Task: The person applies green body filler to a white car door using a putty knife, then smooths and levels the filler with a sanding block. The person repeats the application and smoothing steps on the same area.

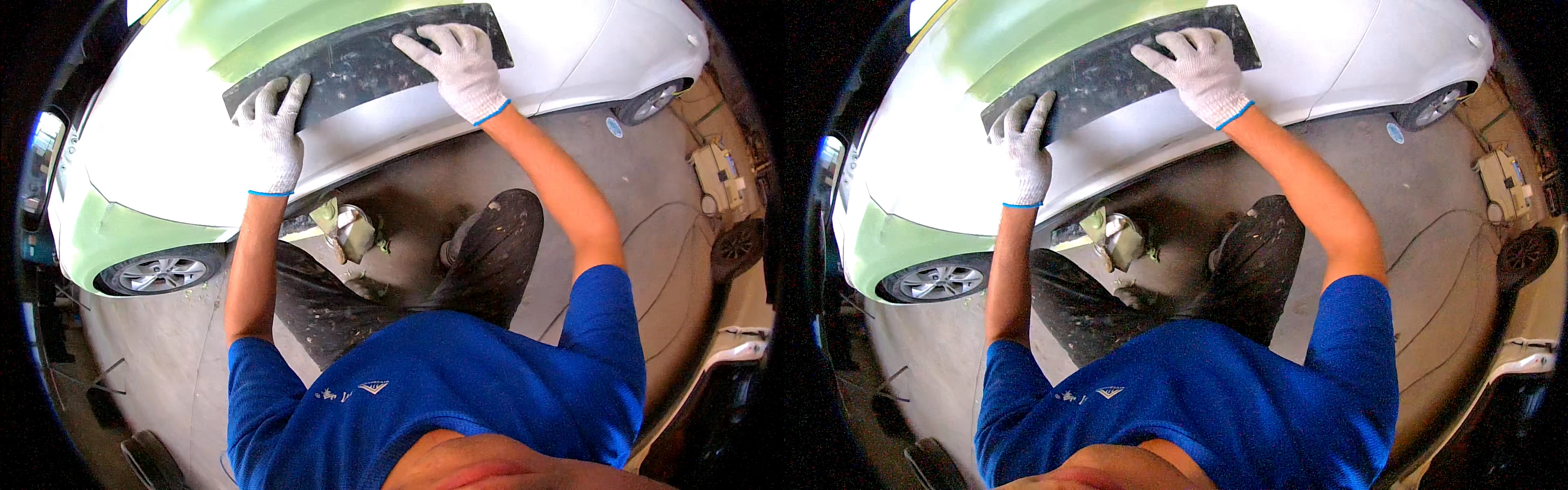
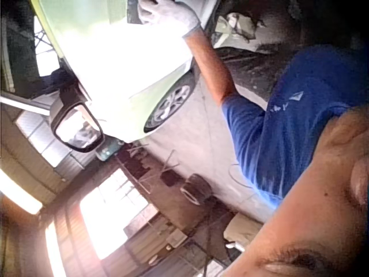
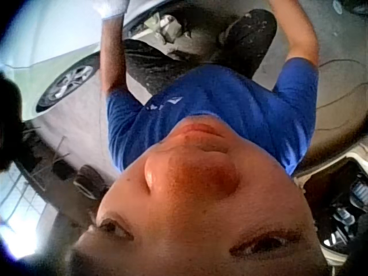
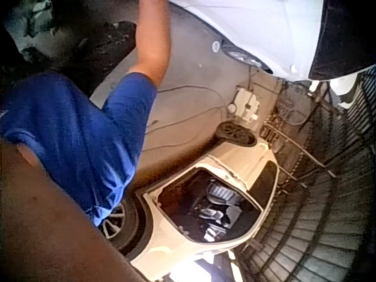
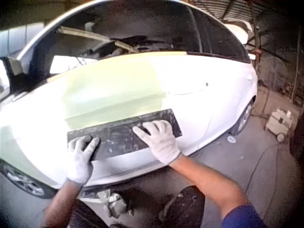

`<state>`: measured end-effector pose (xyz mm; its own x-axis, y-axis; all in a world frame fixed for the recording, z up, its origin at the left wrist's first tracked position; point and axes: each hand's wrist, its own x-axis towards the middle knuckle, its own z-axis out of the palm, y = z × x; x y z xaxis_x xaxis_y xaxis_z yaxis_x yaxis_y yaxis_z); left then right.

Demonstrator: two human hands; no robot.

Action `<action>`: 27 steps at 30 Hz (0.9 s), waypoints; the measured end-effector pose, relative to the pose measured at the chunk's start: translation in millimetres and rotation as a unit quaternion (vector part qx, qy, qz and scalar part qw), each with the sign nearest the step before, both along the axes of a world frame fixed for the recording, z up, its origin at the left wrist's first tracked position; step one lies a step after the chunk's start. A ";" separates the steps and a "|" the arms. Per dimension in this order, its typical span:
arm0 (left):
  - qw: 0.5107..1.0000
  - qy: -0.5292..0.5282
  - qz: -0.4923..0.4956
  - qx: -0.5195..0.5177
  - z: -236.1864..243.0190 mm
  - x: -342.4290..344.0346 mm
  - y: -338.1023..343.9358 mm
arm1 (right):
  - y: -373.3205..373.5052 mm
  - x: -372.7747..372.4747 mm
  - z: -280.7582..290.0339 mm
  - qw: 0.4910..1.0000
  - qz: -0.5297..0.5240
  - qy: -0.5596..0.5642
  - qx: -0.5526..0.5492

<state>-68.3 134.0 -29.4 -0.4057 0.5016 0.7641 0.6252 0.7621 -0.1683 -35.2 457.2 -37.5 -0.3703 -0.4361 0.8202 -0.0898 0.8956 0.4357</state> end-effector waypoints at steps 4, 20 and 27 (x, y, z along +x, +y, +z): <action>0.999 -0.042 0.017 -0.006 -11.2 -2.8 1.1 | -3.1 -1.8 -12.5 0.998 -0.017 -0.057 -0.019; 0.999 0.048 -0.003 0.013 13.6 -14.0 7.3 | 13.9 -17.6 18.1 0.999 0.008 0.036 0.018; 0.996 0.083 -0.003 0.024 19.4 -21.6 10.0 | 14.4 -29.6 27.5 0.996 0.014 0.083 0.021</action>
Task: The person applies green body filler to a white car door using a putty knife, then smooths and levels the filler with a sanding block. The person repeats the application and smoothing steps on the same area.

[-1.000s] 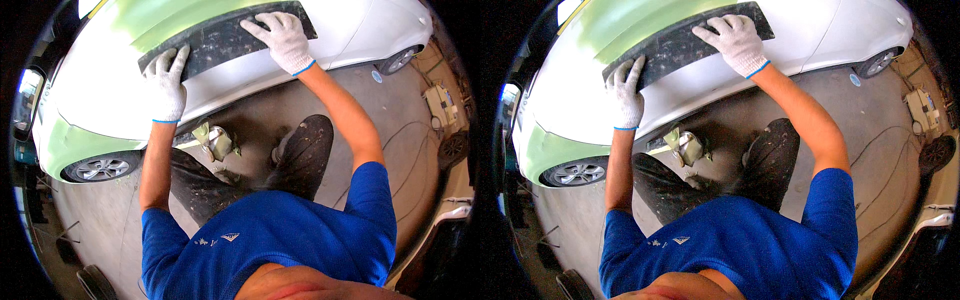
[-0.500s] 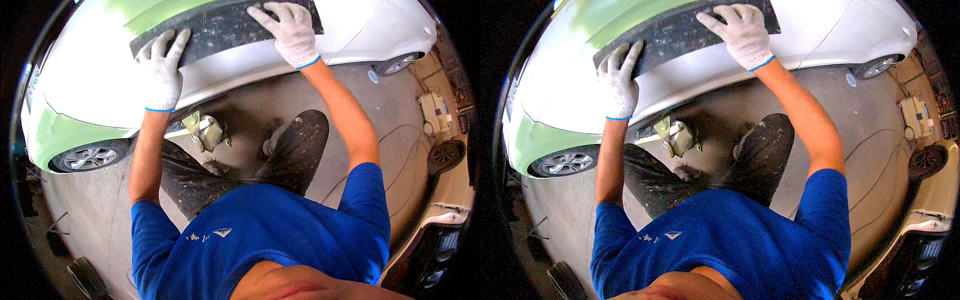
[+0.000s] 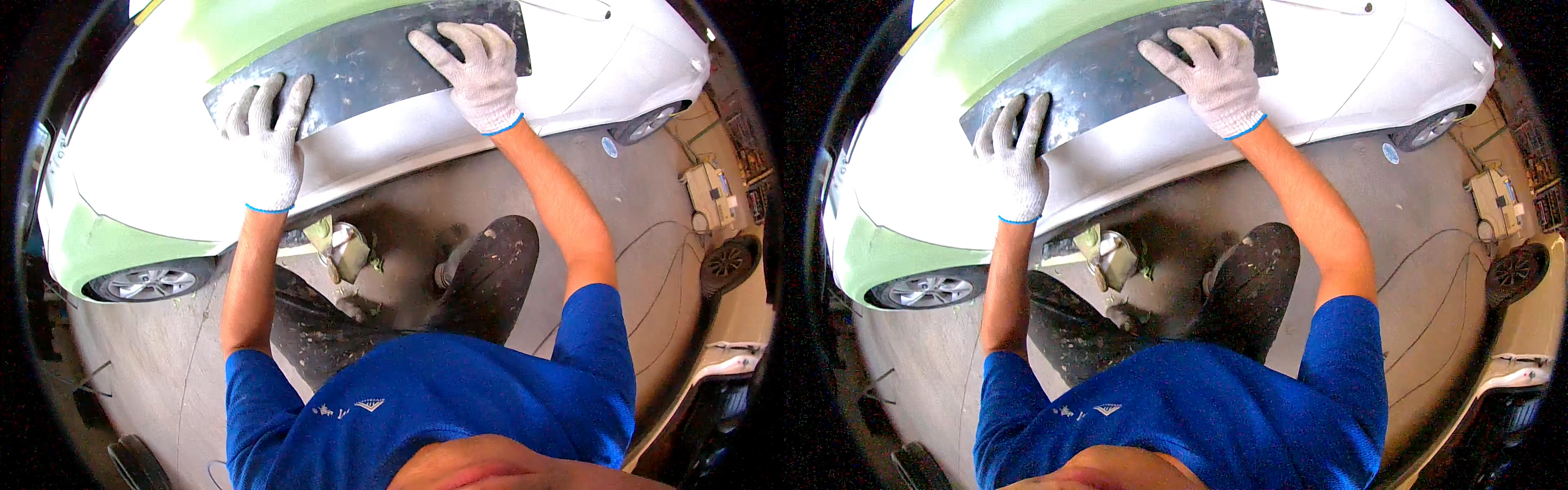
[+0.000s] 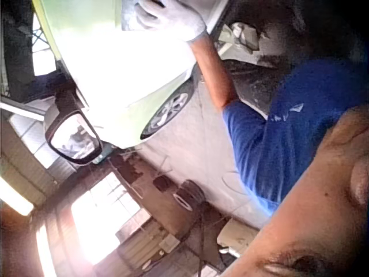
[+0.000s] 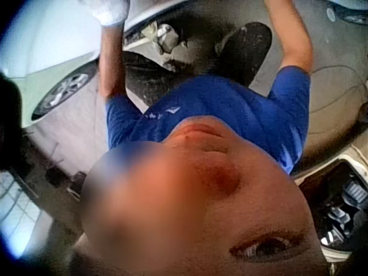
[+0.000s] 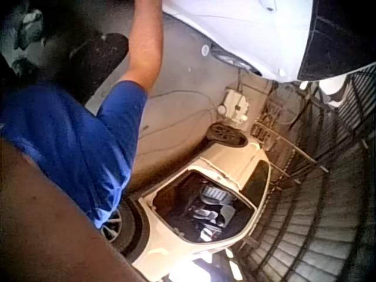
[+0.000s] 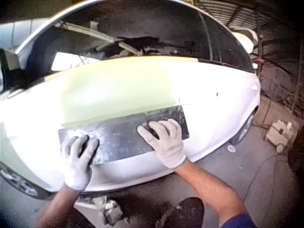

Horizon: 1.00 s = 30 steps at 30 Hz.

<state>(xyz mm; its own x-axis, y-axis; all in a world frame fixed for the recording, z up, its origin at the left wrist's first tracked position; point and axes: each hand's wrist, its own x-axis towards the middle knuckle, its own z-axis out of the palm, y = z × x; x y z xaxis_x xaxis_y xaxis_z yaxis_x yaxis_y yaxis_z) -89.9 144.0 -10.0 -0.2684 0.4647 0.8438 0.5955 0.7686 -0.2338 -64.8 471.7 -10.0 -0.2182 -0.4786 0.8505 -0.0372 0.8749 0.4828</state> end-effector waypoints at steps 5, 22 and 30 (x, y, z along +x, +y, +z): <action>1.000 0.014 -0.011 0.003 3.7 -7.1 -0.7 | -3.6 -6.7 5.2 1.000 0.010 0.008 -0.009; 1.000 0.017 0.002 0.012 6.6 -6.3 -3.1 | -6.7 -7.1 9.0 1.000 0.010 -0.001 -0.009; 1.000 0.007 0.002 0.007 6.8 -6.9 -3.0 | -6.8 -6.9 10.3 1.000 0.005 -0.006 -0.009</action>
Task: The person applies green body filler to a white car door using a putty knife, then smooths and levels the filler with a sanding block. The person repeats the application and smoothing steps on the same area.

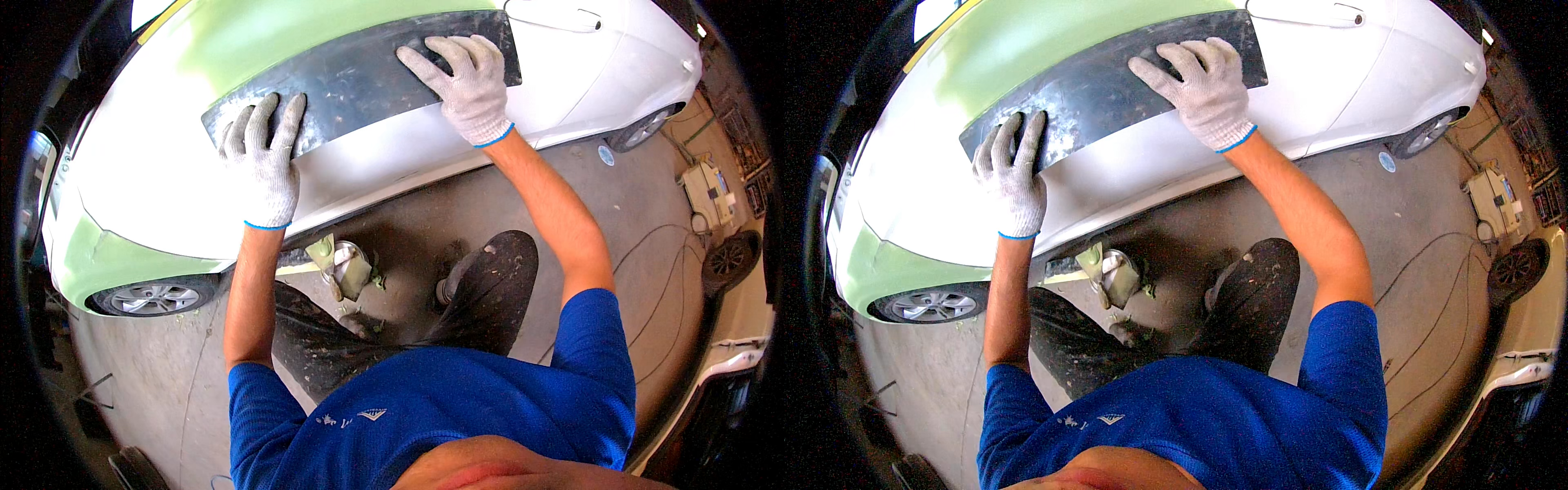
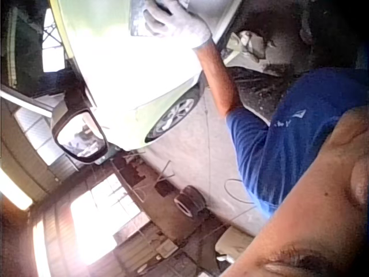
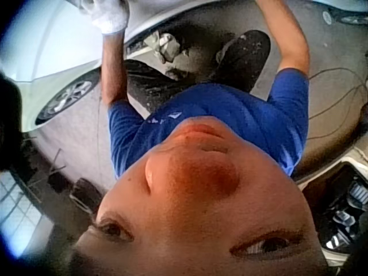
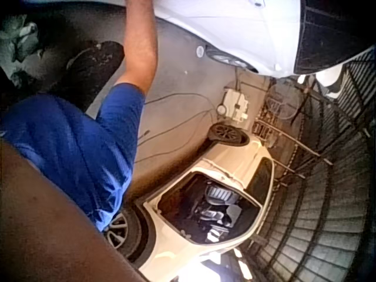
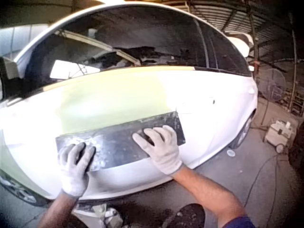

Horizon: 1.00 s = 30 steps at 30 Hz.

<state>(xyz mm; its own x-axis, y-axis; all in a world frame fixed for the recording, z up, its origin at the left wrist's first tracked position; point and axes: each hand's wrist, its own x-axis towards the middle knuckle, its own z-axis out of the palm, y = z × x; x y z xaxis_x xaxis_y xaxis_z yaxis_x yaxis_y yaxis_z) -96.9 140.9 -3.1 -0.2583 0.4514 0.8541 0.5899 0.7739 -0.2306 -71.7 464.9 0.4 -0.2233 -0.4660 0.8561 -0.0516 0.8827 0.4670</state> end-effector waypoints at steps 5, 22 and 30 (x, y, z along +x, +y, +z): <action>1.000 -0.001 0.002 0.000 0.2 -0.7 0.5 | 2.3 -2.3 -1.0 1.000 0.000 0.011 0.005; 0.999 -0.031 0.009 0.007 -2.4 1.7 -2.7 | -2.3 -2.0 0.0 1.000 0.005 -0.003 -0.003; 1.000 -0.013 -0.003 0.008 -3.8 -6.2 -2.7 | 3.0 -7.2 -2.4 1.000 -0.008 0.011 0.010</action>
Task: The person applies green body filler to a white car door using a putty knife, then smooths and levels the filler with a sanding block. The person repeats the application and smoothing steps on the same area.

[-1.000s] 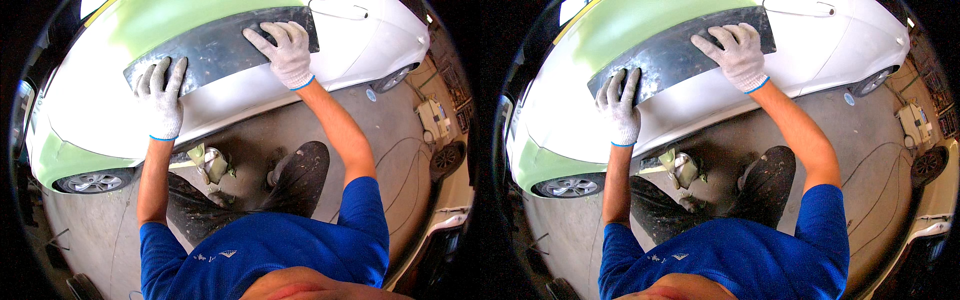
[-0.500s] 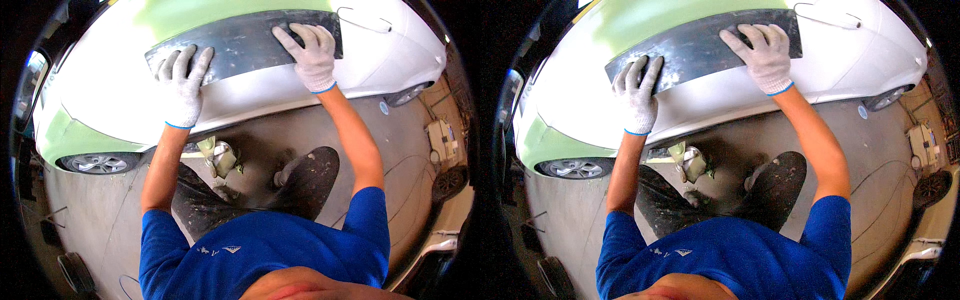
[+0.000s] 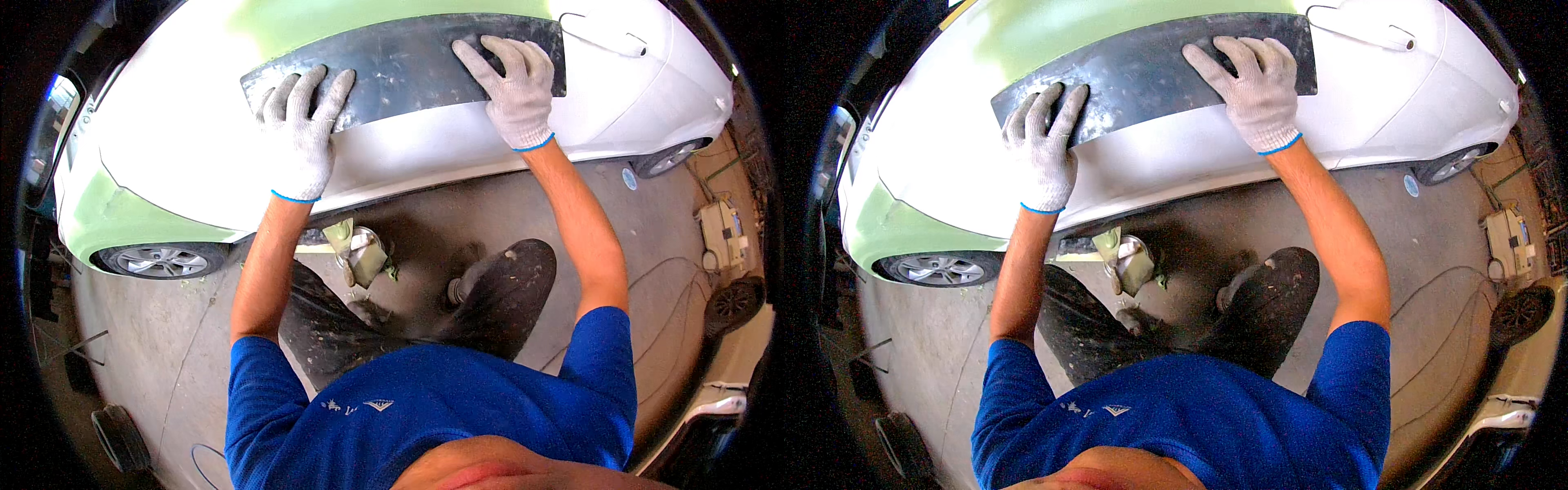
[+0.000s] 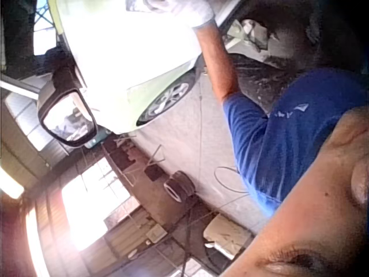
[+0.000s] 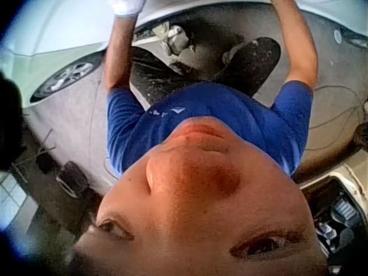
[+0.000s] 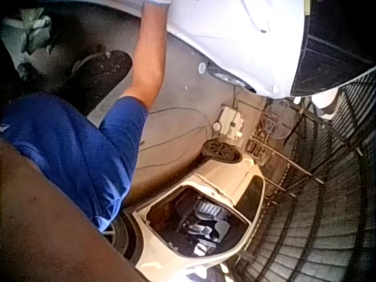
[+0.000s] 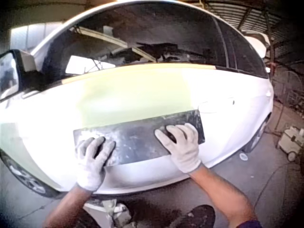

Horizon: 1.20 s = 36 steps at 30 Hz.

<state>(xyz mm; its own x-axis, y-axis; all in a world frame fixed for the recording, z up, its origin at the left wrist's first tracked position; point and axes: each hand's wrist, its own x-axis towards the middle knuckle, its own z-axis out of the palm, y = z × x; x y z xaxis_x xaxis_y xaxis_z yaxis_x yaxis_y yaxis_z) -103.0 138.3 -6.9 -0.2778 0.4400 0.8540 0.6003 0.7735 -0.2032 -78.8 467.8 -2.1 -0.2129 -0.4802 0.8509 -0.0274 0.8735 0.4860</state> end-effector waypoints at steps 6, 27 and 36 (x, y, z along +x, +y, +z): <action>0.999 0.002 0.030 -0.026 -7.6 -6.2 -4.2 | 2.4 -5.7 -4.3 1.000 0.017 0.005 0.007; 0.993 -0.116 -0.016 -0.006 -29.0 19.9 -3.5 | -6.9 28.3 -25.8 0.987 -0.011 -0.156 -0.032; 0.985 -0.167 -0.031 -0.019 -9.4 53.7 -16.8 | -25.8 68.6 -9.7 0.969 0.001 -0.244 -0.042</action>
